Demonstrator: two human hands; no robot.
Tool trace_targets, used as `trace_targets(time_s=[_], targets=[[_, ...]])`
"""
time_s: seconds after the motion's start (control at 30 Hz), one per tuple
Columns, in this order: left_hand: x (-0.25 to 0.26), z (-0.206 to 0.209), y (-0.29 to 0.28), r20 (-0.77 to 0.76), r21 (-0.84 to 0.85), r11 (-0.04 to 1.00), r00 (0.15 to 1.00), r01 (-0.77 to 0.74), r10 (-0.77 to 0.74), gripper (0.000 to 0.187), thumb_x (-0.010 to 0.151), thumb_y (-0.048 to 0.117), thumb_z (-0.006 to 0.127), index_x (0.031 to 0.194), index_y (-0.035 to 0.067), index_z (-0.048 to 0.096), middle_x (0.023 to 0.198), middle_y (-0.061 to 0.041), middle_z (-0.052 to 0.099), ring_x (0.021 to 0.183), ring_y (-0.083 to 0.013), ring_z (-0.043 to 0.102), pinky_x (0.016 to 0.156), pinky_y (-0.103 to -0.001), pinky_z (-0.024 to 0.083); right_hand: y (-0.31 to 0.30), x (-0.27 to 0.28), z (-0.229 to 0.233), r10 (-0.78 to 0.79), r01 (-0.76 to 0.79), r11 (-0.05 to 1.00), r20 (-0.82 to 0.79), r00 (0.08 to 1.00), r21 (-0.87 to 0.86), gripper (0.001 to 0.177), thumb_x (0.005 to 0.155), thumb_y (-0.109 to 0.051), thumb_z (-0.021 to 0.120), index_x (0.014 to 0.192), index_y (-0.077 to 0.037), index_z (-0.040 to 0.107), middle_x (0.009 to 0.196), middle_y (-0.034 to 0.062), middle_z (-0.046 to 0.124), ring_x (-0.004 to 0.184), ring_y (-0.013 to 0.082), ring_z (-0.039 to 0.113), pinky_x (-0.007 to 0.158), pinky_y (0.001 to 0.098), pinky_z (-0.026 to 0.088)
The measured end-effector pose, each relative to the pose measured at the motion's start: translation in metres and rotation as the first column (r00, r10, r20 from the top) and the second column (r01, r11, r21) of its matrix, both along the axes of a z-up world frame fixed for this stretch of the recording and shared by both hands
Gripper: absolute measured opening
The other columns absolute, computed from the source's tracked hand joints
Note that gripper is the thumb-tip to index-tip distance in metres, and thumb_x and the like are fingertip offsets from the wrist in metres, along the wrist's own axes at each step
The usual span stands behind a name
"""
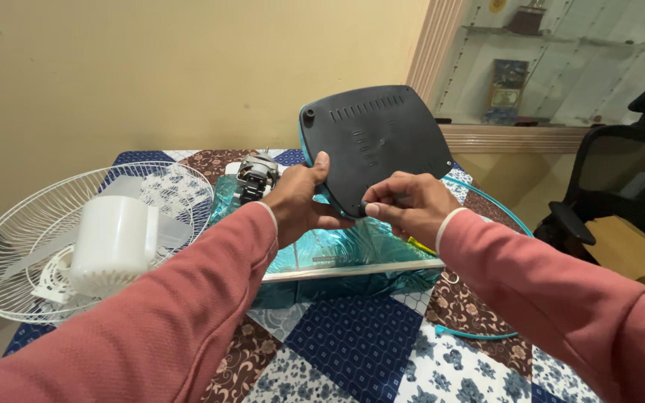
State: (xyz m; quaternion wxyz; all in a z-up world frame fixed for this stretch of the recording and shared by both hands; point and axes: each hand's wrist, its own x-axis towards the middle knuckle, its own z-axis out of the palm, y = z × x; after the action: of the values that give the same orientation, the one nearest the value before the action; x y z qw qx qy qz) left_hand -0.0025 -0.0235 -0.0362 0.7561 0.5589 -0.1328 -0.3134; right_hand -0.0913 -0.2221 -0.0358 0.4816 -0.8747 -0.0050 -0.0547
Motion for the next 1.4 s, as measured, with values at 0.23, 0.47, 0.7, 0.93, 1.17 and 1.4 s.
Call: trace_targets(time_s=[0.23, 0.47, 0.7, 0.93, 1.17, 1.4], targets=[[0.007, -0.006, 0.005, 0.010, -0.034, 0.999, 1.000, 0.019, -0.019, 0.056, 0.105, 0.042, 0.036, 0.132, -0.005, 0.049, 0.130, -0.020, 0.061, 0.096, -0.0422, 0.075, 0.077, -0.046, 0.069, 0.007, 0.006, 0.002, 0.077, -0.064, 0.992, 0.117, 0.990, -0.109, 0.018, 0.088, -0.015, 0.079, 0.100, -0.002, 0.079, 0.088, 0.0022, 0.063, 0.072, 0.0070, 0.063, 0.063, 0.0252, 0.055], [0.007, -0.006, 0.006, 0.031, -0.004, 1.000, 0.999, 0.006, -0.006, 0.056, 0.105, 0.041, 0.035, 0.132, -0.006, 0.049, 0.126, -0.021, 0.062, 0.096, -0.0417, 0.075, 0.076, -0.046, 0.070, 0.016, 0.009, 0.008, 0.049, -0.007, 0.952, 0.127, 0.991, -0.307, 0.019, 0.084, -0.017, 0.081, 0.096, -0.003, 0.080, 0.078, 0.0027, 0.065, 0.069, 0.0088, 0.059, 0.063, 0.0272, 0.052], [0.005, -0.004, 0.004, 0.017, 0.016, 1.000, 1.000, -0.001, 0.001, 0.052, 0.106, 0.040, 0.035, 0.133, -0.002, 0.050, 0.122, -0.021, 0.065, 0.096, -0.0412, 0.075, 0.077, -0.049, 0.069, 0.036, 0.016, 0.039, -0.048, 0.034, 0.856, -0.014, 0.999, -0.515, 0.020, 0.081, -0.020, 0.082, 0.097, -0.010, 0.084, 0.075, 0.0057, 0.076, 0.067, 0.0129, 0.070, 0.064, 0.0301, 0.056], [0.014, -0.003, 0.001, 0.008, 0.017, 1.000, 1.000, -0.019, 0.019, 0.054, 0.106, 0.042, 0.035, 0.130, -0.003, 0.053, 0.119, -0.022, 0.068, 0.094, -0.0413, 0.075, 0.076, -0.050, 0.069, 0.053, 0.019, 0.057, -0.266, 0.212, 0.932, -0.159, 0.951, -0.294, 0.014, 0.081, -0.010, 0.081, 0.093, -0.005, 0.084, 0.080, 0.0106, 0.080, 0.067, 0.0146, 0.077, 0.061, 0.0315, 0.066], [0.017, -0.002, 0.000, 0.009, 0.046, 0.998, 0.999, -0.045, 0.045, 0.052, 0.104, 0.043, 0.037, 0.132, 0.001, 0.051, 0.123, -0.019, 0.065, 0.094, -0.0424, 0.074, 0.076, -0.053, 0.068, 0.042, 0.033, 0.056, -0.240, 0.262, 0.965, -0.343, 0.908, 0.018, 0.018, 0.080, -0.003, 0.082, 0.096, 0.002, 0.081, 0.086, 0.0152, 0.079, 0.074, 0.0210, 0.077, 0.068, 0.0337, 0.067], [0.010, -0.003, -0.001, 0.046, 0.077, 0.993, 0.995, -0.088, 0.085, 0.051, 0.104, 0.041, 0.037, 0.132, 0.000, 0.052, 0.120, -0.019, 0.067, 0.093, -0.0429, 0.075, 0.074, -0.052, 0.069, 0.030, 0.044, 0.044, -0.225, 0.269, 0.962, -0.445, 0.867, 0.040, 0.022, 0.080, -0.005, 0.083, 0.100, 0.003, 0.080, 0.088, 0.0159, 0.079, 0.078, 0.0215, 0.078, 0.069, 0.0336, 0.066]])
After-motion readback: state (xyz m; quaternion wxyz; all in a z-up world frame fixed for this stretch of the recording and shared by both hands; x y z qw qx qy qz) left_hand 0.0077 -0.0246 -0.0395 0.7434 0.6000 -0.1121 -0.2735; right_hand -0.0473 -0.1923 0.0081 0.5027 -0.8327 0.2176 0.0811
